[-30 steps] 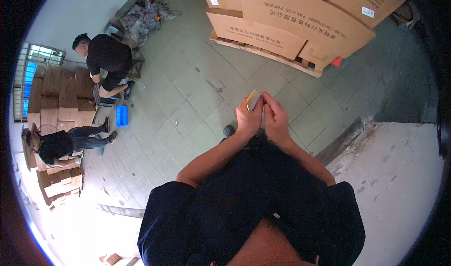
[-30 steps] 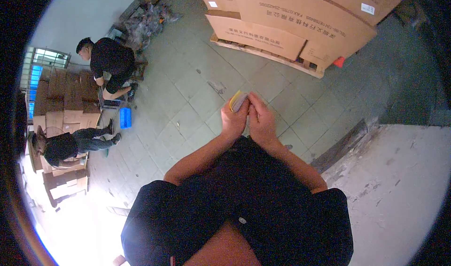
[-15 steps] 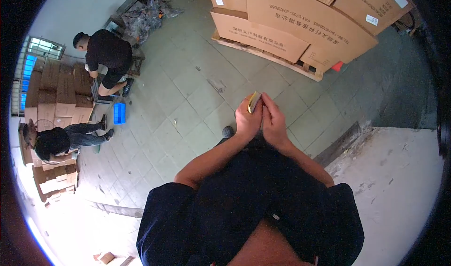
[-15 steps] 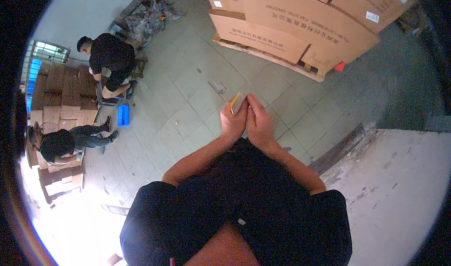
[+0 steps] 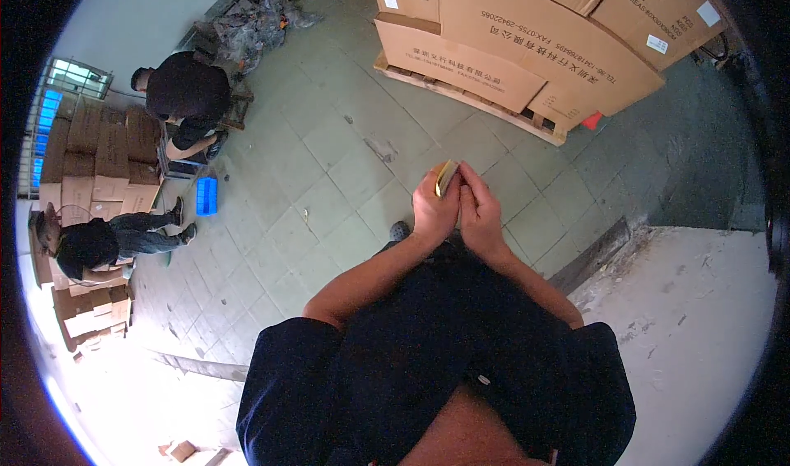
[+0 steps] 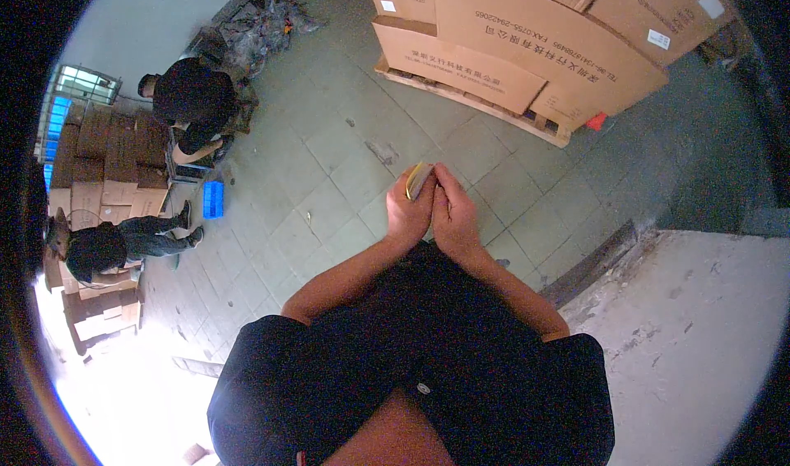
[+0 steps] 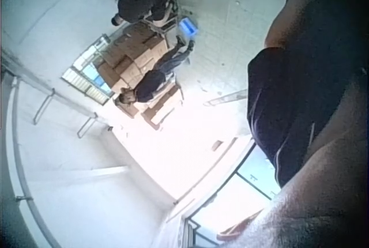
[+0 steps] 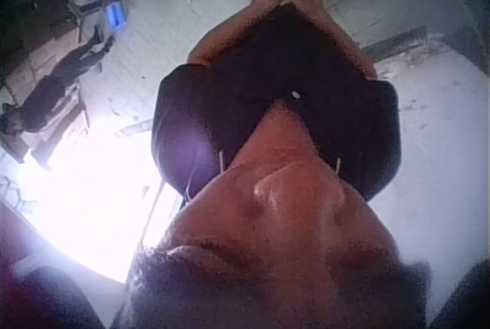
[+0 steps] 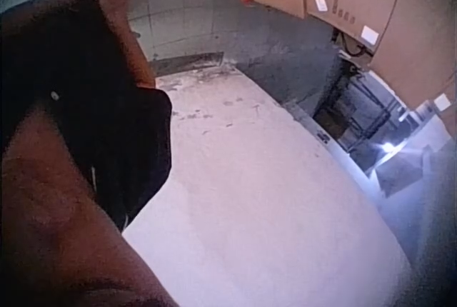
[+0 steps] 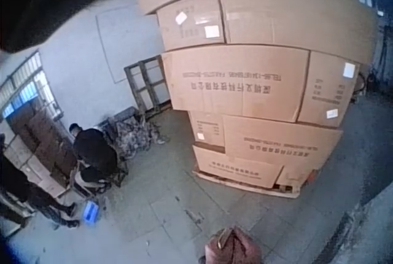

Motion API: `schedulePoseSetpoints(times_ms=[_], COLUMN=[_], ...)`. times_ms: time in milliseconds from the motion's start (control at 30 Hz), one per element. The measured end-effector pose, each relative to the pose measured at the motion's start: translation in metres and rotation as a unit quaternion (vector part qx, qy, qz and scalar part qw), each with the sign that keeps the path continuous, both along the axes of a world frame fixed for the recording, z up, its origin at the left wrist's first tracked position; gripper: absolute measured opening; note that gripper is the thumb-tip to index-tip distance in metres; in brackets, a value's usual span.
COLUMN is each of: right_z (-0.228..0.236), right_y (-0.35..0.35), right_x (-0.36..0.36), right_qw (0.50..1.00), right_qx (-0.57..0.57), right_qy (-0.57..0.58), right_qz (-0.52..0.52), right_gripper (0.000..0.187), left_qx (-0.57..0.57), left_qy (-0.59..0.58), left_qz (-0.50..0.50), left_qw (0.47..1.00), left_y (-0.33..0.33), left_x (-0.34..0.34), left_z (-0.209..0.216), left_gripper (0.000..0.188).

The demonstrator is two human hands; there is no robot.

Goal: The recorder peels adhesive labels from a stack and applies them to specific locations on stacked cardboard boxes in a warehouse.

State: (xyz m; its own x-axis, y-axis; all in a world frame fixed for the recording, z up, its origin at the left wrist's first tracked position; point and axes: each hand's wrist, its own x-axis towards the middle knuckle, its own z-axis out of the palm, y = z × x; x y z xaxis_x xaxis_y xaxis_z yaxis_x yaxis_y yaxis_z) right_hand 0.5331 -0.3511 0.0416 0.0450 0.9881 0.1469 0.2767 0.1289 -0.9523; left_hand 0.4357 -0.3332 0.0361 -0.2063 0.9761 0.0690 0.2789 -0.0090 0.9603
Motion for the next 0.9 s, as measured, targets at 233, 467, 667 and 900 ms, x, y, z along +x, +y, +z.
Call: schedulePoseSetpoints(times_ms=[233, 467, 667, 900], right_z=[-0.008, -0.013, -0.019, 0.001], right_y=[0.003, 0.025, 0.037, 0.052], right_x=[-0.010, -0.005, -0.009, -0.004], right_qw=[0.999, 0.997, 0.990, 0.979], right_qx=[0.054, 0.063, 0.097, 0.055], right_qy=[-0.005, -0.003, -0.076, -0.106], right_qz=[-0.007, 0.035, 0.067, 0.163], right_gripper=[0.029, 0.019, 0.015, 0.011], left_qx=[-0.023, -0.192, -0.307, -0.404], left_qy=[-0.025, -0.340, -0.514, -0.536], left_qz=[-0.013, -0.086, -0.110, -0.193], left_qw=[0.999, 0.917, 0.793, 0.716], left_y=[0.003, 0.008, 0.020, 0.033], left_x=[-0.012, -0.035, -0.058, -0.085], left_z=[0.006, 0.001, -0.018, -0.006], left_gripper=[0.023, 0.029, 0.046, 0.045])
